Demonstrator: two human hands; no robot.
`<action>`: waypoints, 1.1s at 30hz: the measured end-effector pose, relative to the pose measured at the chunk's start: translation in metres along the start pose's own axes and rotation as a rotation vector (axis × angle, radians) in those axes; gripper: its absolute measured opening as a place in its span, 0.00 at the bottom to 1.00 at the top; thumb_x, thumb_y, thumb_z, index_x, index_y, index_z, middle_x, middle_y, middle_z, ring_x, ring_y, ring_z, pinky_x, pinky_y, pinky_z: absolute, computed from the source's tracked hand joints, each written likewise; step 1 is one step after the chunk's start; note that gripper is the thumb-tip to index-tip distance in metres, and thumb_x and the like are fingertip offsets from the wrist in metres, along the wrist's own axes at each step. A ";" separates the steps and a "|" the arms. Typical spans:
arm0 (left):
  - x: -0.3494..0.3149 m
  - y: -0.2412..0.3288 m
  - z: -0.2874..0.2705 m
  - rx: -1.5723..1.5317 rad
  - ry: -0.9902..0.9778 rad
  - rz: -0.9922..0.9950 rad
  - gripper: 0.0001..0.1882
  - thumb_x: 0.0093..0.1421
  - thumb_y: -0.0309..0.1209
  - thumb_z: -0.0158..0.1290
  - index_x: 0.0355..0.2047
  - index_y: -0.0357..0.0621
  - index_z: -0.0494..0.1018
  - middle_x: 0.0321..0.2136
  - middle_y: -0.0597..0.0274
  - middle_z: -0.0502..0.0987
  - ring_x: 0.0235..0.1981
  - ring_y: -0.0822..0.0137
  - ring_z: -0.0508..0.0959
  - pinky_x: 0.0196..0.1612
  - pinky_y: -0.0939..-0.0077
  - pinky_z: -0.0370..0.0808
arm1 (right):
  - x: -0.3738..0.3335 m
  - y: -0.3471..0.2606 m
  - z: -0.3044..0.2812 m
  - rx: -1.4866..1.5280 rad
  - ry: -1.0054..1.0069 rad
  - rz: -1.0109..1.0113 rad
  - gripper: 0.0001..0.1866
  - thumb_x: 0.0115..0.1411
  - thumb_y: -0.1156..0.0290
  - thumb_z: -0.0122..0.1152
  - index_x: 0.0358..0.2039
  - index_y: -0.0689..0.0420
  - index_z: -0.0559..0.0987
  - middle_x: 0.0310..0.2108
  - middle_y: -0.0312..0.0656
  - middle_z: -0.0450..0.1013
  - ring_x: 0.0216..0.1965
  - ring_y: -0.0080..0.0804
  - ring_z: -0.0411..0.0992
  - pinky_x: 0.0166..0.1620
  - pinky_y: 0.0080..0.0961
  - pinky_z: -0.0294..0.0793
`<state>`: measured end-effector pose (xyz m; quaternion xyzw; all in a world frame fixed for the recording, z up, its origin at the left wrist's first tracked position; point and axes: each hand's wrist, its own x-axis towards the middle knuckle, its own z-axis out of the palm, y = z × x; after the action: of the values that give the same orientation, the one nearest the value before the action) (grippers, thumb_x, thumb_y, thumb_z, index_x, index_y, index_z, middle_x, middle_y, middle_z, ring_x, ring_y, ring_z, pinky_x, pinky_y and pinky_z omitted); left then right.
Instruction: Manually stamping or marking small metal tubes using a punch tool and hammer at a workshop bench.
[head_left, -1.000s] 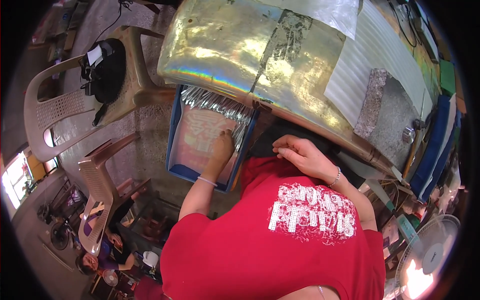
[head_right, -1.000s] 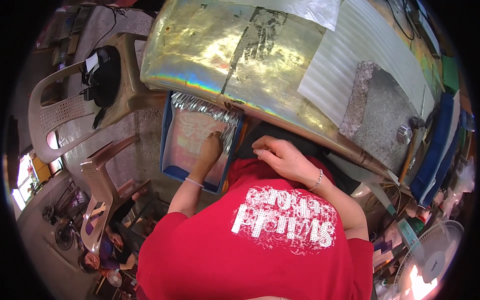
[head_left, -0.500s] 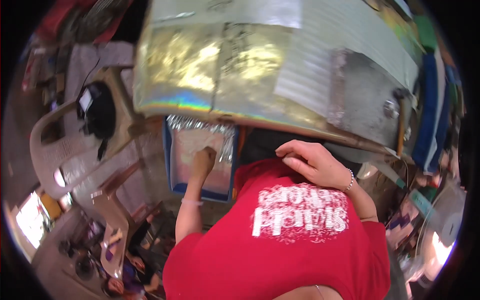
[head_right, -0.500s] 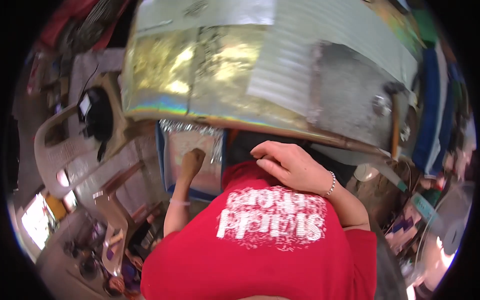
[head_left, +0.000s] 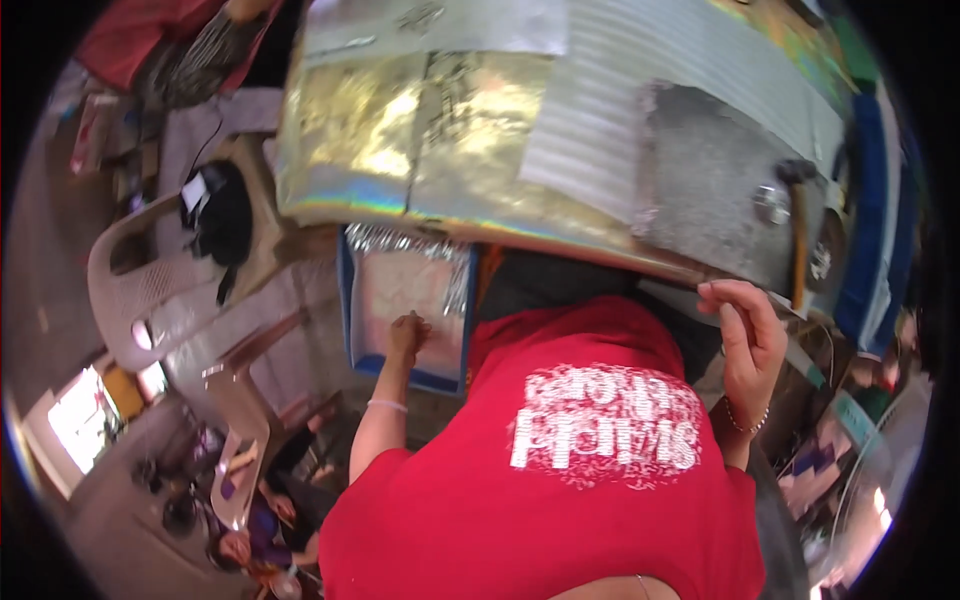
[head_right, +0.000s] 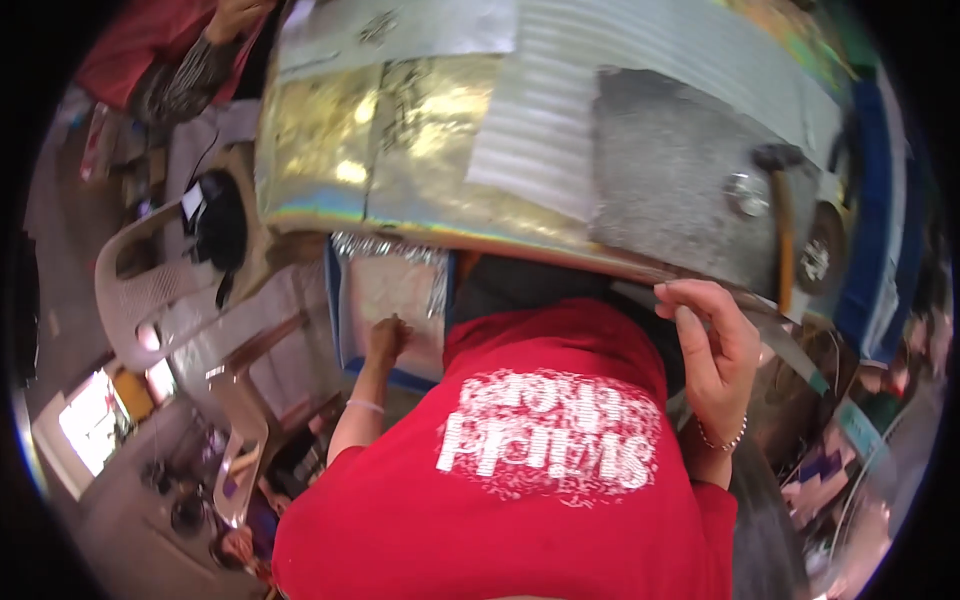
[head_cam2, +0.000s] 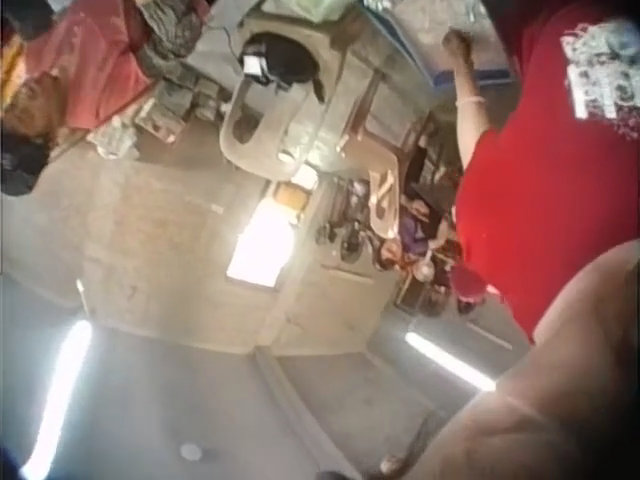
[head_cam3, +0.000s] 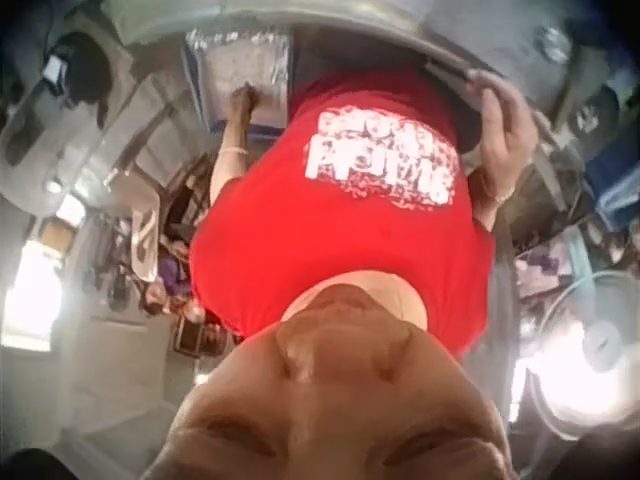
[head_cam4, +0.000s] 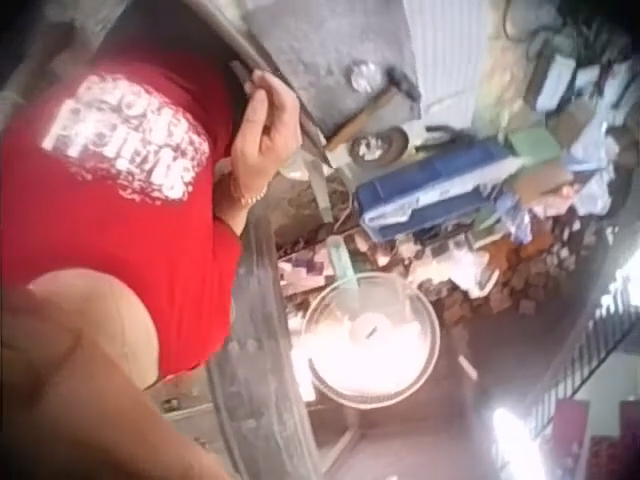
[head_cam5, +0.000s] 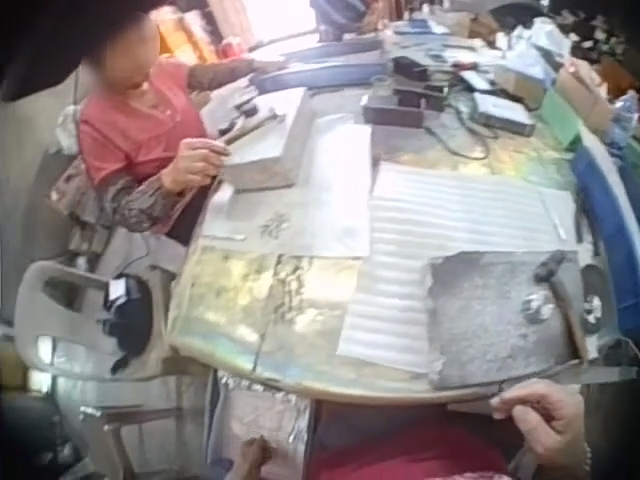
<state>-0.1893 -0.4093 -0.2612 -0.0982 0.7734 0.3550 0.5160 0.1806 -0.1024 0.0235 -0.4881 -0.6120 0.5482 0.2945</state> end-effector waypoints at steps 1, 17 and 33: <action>0.013 -0.032 -0.023 0.014 -0.005 -0.039 0.16 0.64 0.38 0.42 0.26 0.38 0.70 0.21 0.57 0.75 0.19 0.67 0.74 0.24 0.76 0.73 | 0.003 0.002 0.006 -0.006 -0.066 0.005 0.09 0.59 0.81 0.49 0.39 0.66 0.74 0.36 0.44 0.74 0.35 0.26 0.72 0.41 0.19 0.70; 0.035 -0.040 0.043 -0.118 -0.037 0.136 0.16 0.63 0.43 0.45 0.29 0.42 0.68 0.21 0.58 0.76 0.20 0.67 0.75 0.23 0.75 0.73 | 0.014 0.005 0.047 -0.307 -0.370 -0.094 0.10 0.55 0.81 0.55 0.39 0.64 0.74 0.34 0.48 0.73 0.34 0.40 0.74 0.38 0.25 0.72; -0.146 0.160 0.131 0.531 -0.183 1.145 0.11 0.64 0.26 0.42 0.26 0.33 0.69 0.24 0.56 0.75 0.24 0.69 0.75 0.30 0.78 0.72 | 0.026 0.006 -0.073 -0.821 0.529 -0.298 0.18 0.51 0.76 0.59 0.44 0.62 0.72 0.45 0.50 0.68 0.46 0.46 0.67 0.51 0.38 0.65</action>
<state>-0.1115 -0.2392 -0.0911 0.4928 0.7177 0.3778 0.3152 0.2382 -0.0509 0.0300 -0.5930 -0.7444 0.0719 0.2984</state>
